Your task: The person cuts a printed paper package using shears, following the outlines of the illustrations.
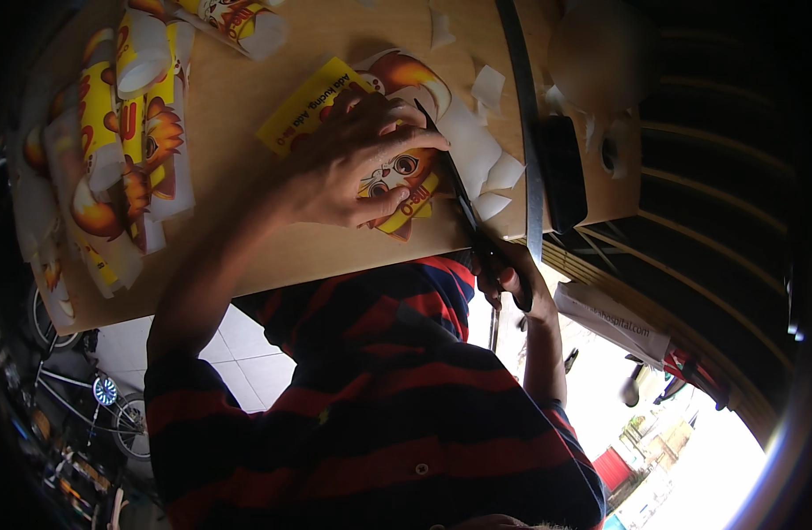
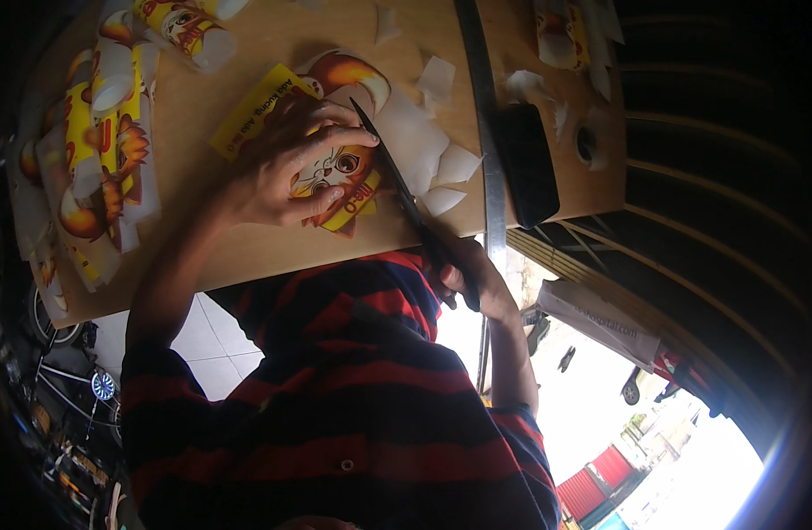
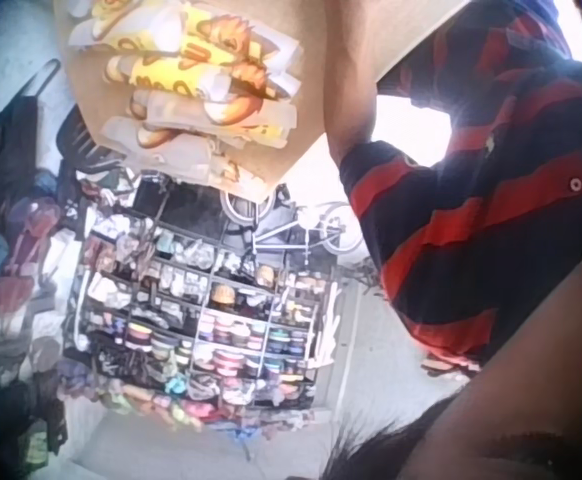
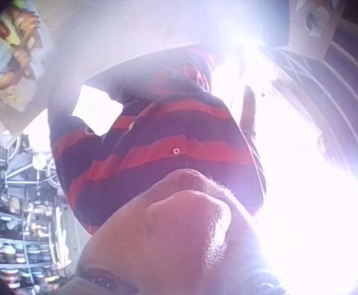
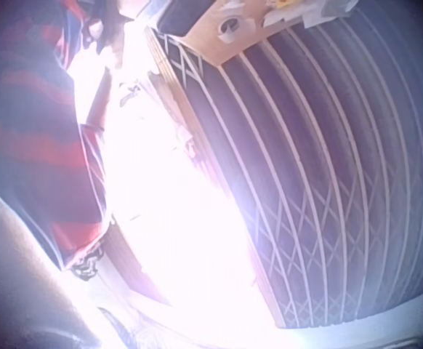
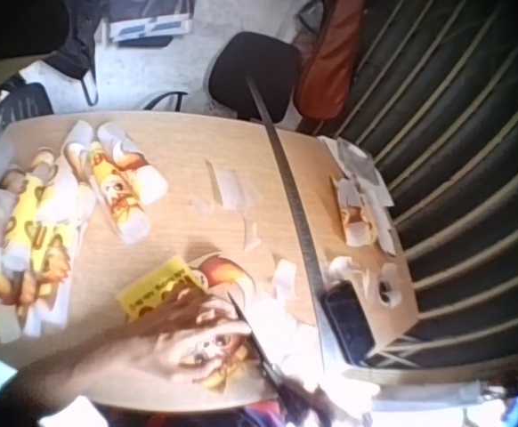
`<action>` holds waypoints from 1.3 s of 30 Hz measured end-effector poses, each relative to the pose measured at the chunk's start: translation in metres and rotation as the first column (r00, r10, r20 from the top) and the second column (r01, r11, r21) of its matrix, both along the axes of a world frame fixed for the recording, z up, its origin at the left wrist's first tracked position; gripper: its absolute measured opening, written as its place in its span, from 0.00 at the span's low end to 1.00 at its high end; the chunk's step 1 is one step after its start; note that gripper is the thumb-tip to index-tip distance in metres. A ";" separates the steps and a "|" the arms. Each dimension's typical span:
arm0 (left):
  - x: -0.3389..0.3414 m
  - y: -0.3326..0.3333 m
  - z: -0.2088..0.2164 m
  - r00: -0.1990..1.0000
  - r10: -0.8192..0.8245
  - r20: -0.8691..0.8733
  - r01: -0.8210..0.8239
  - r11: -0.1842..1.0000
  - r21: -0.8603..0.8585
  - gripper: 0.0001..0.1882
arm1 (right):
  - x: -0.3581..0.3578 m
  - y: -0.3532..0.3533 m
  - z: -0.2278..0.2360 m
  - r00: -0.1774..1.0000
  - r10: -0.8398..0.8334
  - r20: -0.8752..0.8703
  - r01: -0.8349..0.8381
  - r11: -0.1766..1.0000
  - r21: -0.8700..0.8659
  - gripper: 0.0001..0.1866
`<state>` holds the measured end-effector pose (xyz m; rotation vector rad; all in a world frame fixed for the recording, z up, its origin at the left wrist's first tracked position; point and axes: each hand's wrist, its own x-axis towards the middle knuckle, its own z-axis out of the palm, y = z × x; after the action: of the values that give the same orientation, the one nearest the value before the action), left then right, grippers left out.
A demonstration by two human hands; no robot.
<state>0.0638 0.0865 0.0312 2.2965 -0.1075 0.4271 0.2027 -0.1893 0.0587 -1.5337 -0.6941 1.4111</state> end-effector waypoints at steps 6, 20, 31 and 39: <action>-0.003 -0.012 -0.007 1.000 -0.027 -0.009 0.028 0.991 0.130 0.29 | -0.003 -0.002 -0.003 1.000 -0.021 0.002 0.021 1.000 -0.003 0.42; 0.010 -0.060 -0.012 0.946 0.321 0.044 -0.323 0.927 0.188 0.25 | -0.011 0.002 -0.003 0.992 -0.099 -0.084 0.100 0.995 0.006 0.42; -0.004 -0.041 -0.008 0.989 0.138 0.046 -0.137 0.990 -0.019 0.18 | -0.013 0.001 0.000 0.996 -0.073 -0.060 0.072 0.997 -0.016 0.39; -0.020 -0.025 -0.004 0.988 0.111 0.108 -0.138 0.948 0.285 0.16 | -0.030 0.015 0.006 0.988 -0.149 0.043 0.150 0.989 -0.016 0.42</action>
<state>0.0436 0.0615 0.0275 2.5844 -0.0745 0.6166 0.1726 -0.1748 0.0648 -1.6002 -0.5787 1.2801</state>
